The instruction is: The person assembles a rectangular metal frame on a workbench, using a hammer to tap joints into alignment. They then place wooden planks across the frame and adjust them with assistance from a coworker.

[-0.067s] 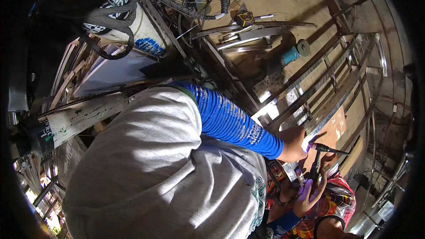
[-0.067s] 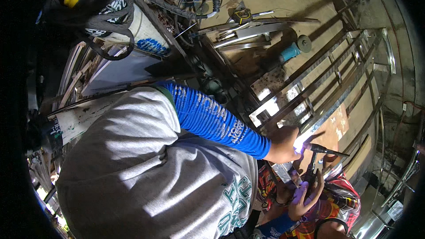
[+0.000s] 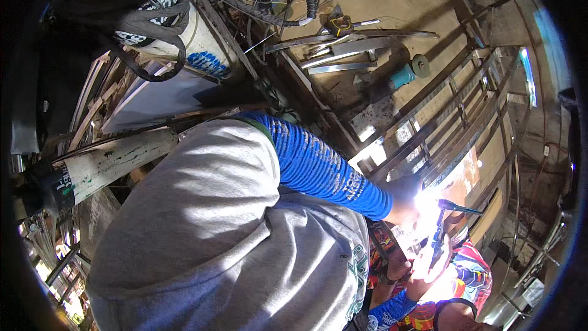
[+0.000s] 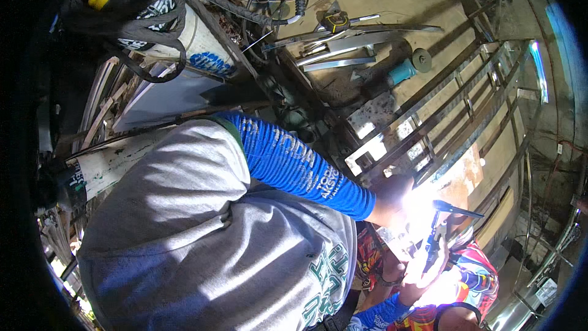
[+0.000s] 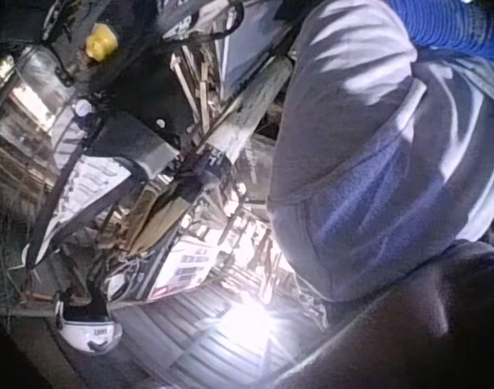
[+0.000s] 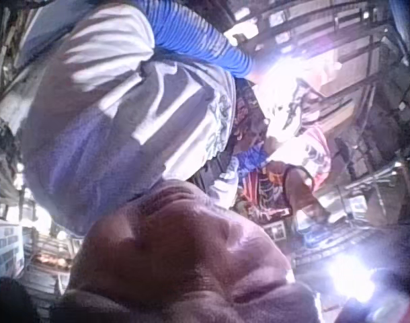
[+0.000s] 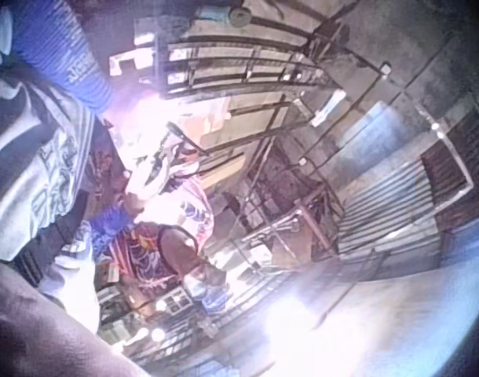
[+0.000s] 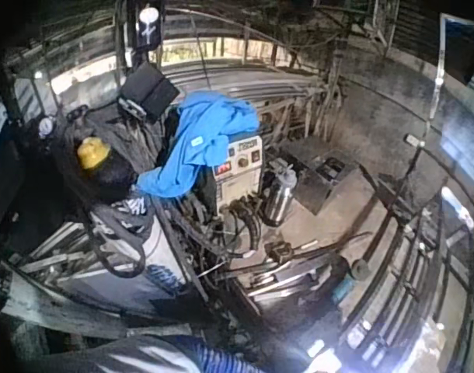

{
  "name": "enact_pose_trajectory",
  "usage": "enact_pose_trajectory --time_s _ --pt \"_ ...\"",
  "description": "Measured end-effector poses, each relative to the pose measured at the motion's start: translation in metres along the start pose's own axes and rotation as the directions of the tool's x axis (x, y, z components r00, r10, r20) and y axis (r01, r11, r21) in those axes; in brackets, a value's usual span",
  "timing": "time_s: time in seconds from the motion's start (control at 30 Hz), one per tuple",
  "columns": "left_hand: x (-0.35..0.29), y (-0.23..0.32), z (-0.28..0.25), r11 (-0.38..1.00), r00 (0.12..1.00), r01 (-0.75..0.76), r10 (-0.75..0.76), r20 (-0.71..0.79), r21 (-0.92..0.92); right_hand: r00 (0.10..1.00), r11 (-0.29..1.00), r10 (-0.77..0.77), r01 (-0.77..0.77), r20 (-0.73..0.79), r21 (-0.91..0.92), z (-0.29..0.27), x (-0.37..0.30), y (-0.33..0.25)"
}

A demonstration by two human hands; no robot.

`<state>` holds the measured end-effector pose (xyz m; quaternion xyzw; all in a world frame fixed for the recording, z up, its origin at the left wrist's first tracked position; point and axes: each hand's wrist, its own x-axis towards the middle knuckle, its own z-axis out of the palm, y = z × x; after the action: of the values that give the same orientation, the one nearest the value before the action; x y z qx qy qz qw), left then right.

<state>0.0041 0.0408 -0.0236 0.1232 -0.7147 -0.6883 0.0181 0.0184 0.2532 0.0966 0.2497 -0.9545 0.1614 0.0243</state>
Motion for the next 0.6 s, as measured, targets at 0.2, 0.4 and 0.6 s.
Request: enact_pose_trajectory --time_s 0.2,0.4,0.6 --pt "0.005 -0.003 -0.003 0.996 0.988 0.083 -0.079 0.133 -0.025 0.909 0.757 0.415 -0.359 0.022 0.546 0.016 -0.012 -0.028" --pt "0.012 -0.017 -0.015 0.995 0.995 -0.073 0.078 0.063 -0.074 0.968 0.869 0.225 -0.149 -0.107 0.472 0.019 0.004 -0.012" --pt "0.012 0.001 -0.033 0.996 0.968 0.024 -0.001 0.249 -0.091 0.954 0.778 0.264 -0.125 -0.139 0.616 0.015 0.003 -0.024"
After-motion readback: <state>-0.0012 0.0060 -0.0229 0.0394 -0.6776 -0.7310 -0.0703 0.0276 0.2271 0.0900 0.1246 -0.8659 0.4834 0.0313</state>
